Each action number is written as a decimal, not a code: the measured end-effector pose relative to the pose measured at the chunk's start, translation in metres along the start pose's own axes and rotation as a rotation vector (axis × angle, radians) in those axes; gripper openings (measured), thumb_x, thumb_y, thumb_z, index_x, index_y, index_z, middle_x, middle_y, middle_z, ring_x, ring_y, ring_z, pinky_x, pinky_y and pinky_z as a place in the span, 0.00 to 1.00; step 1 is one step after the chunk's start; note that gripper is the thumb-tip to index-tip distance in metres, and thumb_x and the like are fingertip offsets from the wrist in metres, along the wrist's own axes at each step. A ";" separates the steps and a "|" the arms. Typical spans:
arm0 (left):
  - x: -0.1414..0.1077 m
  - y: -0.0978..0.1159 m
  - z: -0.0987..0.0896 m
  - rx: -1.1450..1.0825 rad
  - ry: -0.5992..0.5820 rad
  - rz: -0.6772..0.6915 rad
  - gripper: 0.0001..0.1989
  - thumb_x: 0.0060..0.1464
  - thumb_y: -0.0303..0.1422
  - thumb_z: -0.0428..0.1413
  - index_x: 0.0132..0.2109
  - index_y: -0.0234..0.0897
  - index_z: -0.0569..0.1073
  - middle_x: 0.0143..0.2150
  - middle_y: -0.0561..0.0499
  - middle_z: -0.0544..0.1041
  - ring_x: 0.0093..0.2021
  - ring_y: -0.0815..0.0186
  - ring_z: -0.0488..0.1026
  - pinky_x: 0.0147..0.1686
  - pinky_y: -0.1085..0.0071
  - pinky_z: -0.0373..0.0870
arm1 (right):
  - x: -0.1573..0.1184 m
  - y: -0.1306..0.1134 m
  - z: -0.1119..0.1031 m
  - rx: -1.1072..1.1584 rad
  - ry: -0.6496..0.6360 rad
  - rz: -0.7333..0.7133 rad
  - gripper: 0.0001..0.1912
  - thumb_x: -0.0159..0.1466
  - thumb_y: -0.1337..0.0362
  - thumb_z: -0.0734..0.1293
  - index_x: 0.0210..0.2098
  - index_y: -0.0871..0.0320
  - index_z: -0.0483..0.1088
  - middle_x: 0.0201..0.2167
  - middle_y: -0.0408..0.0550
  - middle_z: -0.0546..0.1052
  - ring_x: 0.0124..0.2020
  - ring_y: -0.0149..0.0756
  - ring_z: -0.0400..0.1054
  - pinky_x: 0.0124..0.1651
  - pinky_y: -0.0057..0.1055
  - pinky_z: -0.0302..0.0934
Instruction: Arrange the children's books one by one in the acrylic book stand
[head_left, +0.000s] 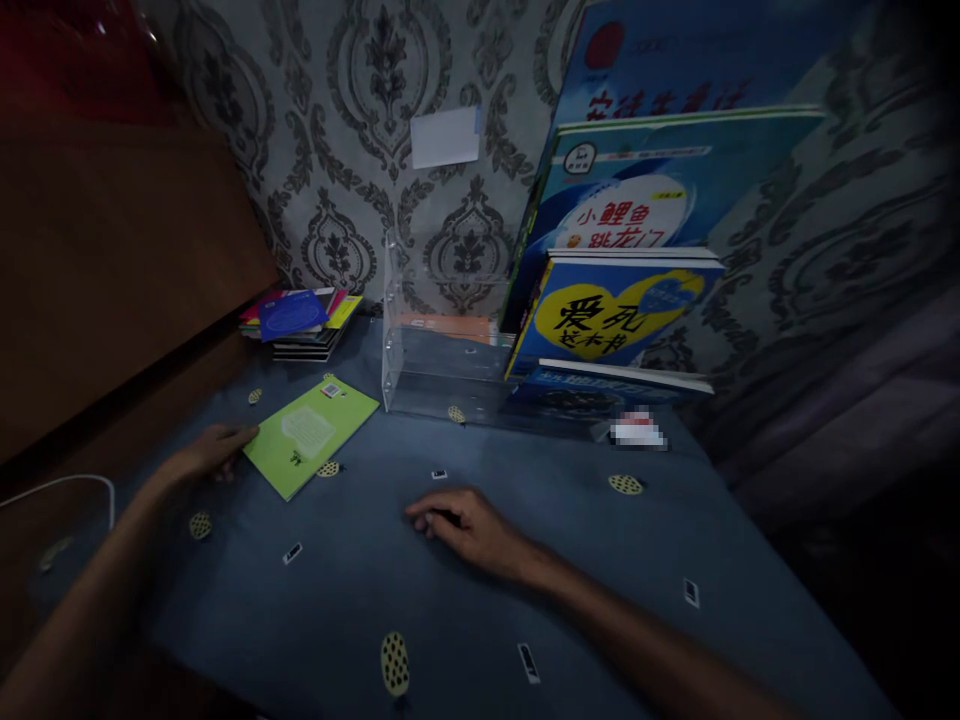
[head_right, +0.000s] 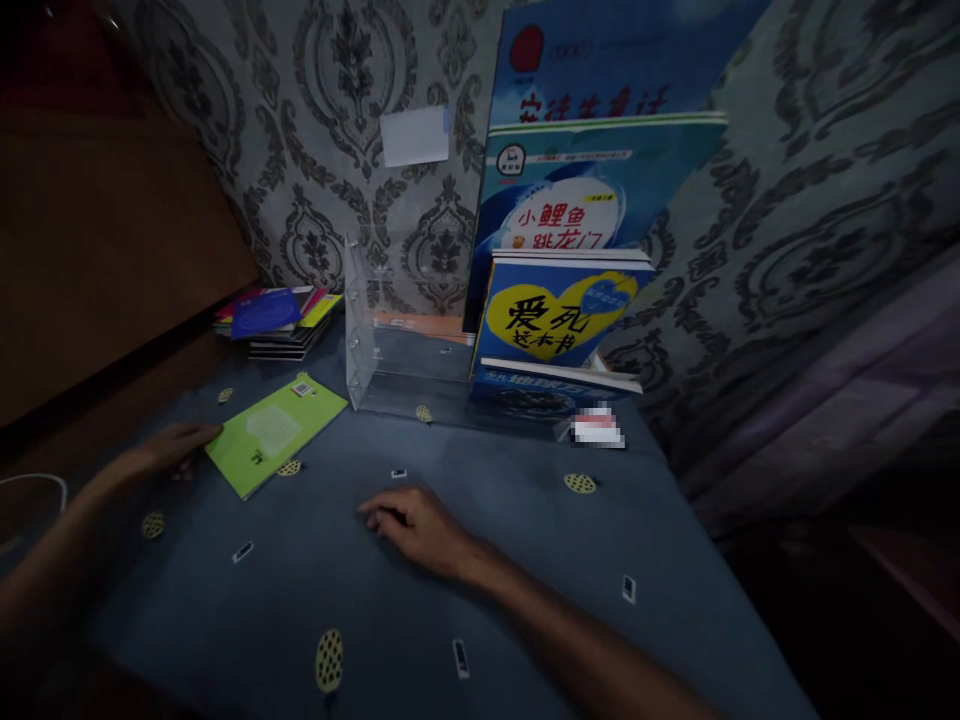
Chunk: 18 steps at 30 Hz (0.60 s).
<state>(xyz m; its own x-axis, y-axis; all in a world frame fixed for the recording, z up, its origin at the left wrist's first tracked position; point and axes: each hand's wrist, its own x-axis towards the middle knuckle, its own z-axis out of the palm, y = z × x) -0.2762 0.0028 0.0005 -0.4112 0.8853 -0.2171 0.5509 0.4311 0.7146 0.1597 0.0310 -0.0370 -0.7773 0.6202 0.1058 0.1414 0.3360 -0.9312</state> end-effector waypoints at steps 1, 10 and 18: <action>0.005 0.005 -0.001 0.196 0.027 -0.006 0.23 0.42 0.56 0.62 0.23 0.41 0.71 0.16 0.48 0.69 0.21 0.52 0.73 0.18 0.65 0.66 | 0.000 -0.001 0.000 -0.002 -0.003 -0.001 0.16 0.67 0.69 0.61 0.48 0.59 0.79 0.36 0.50 0.82 0.33 0.32 0.75 0.39 0.30 0.70; 0.037 0.053 0.043 0.573 0.139 0.361 0.25 0.52 0.54 0.55 0.46 0.41 0.77 0.44 0.40 0.79 0.47 0.44 0.75 0.44 0.58 0.70 | 0.000 -0.006 -0.001 -0.012 0.011 -0.005 0.17 0.66 0.71 0.60 0.47 0.59 0.79 0.35 0.49 0.82 0.33 0.31 0.75 0.38 0.27 0.69; 0.036 0.050 0.039 0.360 -0.015 0.293 0.33 0.39 0.56 0.63 0.49 0.41 0.77 0.31 0.50 0.75 0.33 0.53 0.74 0.31 0.65 0.64 | 0.000 -0.002 0.000 -0.032 0.023 -0.036 0.18 0.66 0.72 0.60 0.48 0.58 0.79 0.35 0.47 0.82 0.34 0.30 0.75 0.38 0.27 0.69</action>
<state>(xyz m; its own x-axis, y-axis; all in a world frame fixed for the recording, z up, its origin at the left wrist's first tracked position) -0.2347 0.0628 0.0027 -0.1914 0.9801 -0.0523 0.8606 0.1932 0.4712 0.1589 0.0304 -0.0350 -0.7680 0.6233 0.1474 0.1335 0.3809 -0.9149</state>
